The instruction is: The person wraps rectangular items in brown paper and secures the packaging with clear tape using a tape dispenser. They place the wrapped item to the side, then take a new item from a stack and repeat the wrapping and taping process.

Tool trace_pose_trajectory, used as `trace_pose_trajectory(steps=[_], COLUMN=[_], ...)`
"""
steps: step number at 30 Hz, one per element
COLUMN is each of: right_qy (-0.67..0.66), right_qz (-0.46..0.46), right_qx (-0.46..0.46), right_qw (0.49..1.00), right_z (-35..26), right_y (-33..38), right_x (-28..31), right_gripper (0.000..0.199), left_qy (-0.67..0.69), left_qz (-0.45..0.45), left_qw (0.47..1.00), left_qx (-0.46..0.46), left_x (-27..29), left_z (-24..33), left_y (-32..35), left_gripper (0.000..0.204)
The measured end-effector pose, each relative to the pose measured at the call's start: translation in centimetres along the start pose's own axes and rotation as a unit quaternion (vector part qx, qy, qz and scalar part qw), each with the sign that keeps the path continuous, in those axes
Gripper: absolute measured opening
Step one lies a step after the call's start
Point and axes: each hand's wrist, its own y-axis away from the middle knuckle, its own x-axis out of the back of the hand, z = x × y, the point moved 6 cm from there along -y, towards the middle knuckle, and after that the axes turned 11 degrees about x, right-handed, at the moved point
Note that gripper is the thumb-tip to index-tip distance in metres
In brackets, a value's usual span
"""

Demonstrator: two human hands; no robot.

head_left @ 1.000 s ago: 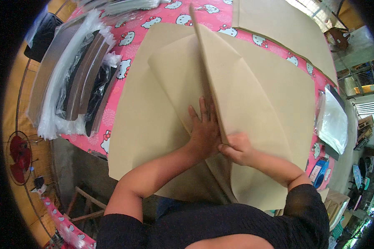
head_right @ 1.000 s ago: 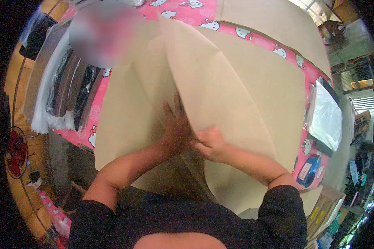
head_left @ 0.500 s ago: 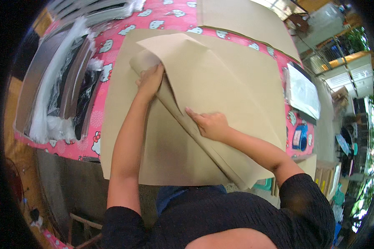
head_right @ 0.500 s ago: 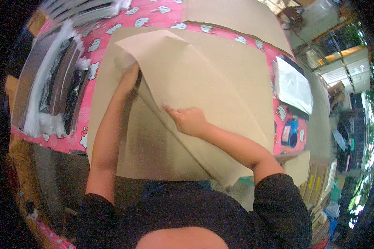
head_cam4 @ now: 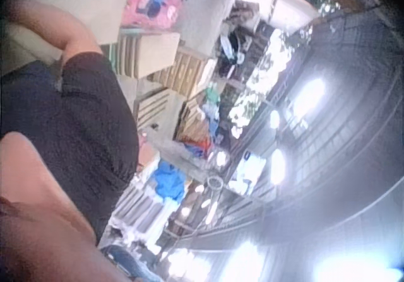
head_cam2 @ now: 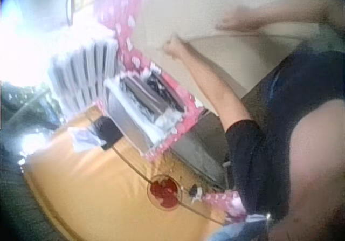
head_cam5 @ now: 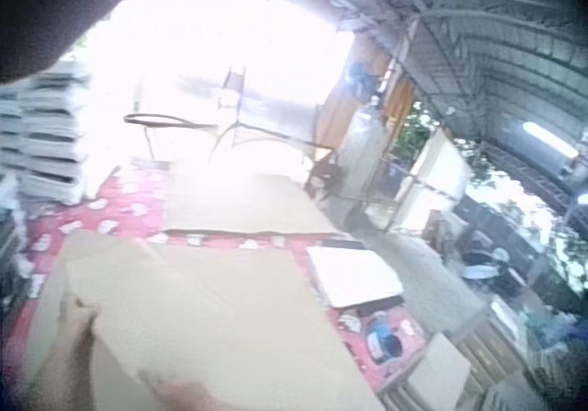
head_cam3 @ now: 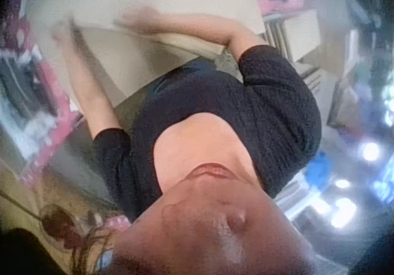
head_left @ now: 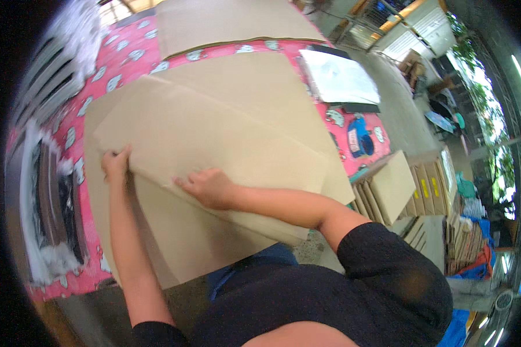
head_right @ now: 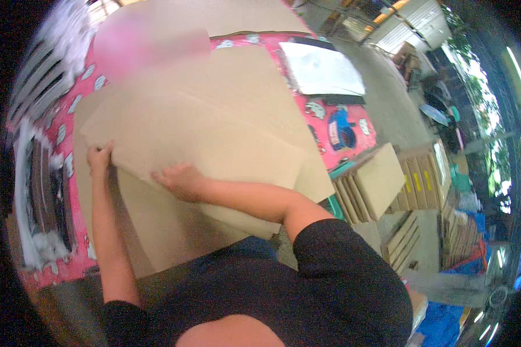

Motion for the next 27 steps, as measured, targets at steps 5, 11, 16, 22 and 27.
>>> trace_pose_trajectory(steps=[5,11,16,22,27], right_qy=[0.052,0.338,0.242,-0.222,-0.138], right_qz=[0.169,0.134,-0.02,0.346,0.178], right_qx=[-0.056,-0.586,-0.627,-0.424,-0.126], right_qw=[0.983,0.724,0.74,0.807,0.966], right_z=[6.4,21.3,22.3,14.3,1.2], right_y=[13.1,37.3,43.3,20.8,-0.4], right_x=[5.8,14.6,13.5,18.0,13.9], right_gripper=[0.019,0.091,0.098,0.063,0.056], left_qy=[0.046,0.164,0.111,-0.002,-0.028], left_qz=[-0.009,-0.08,-0.107,-0.049,-0.07], left_qw=[0.998,0.982,0.988,0.998,0.996], left_qx=[-0.038,-0.047,-0.001,0.041,0.046], left_x=[-1.7,-1.6,-3.5,0.0,-0.2], left_z=[3.1,0.1,5.0,2.2,4.1], left_y=[2.7,0.3,5.1,4.3,5.6], left_gripper=[0.04,0.037,0.039,0.049,0.051])
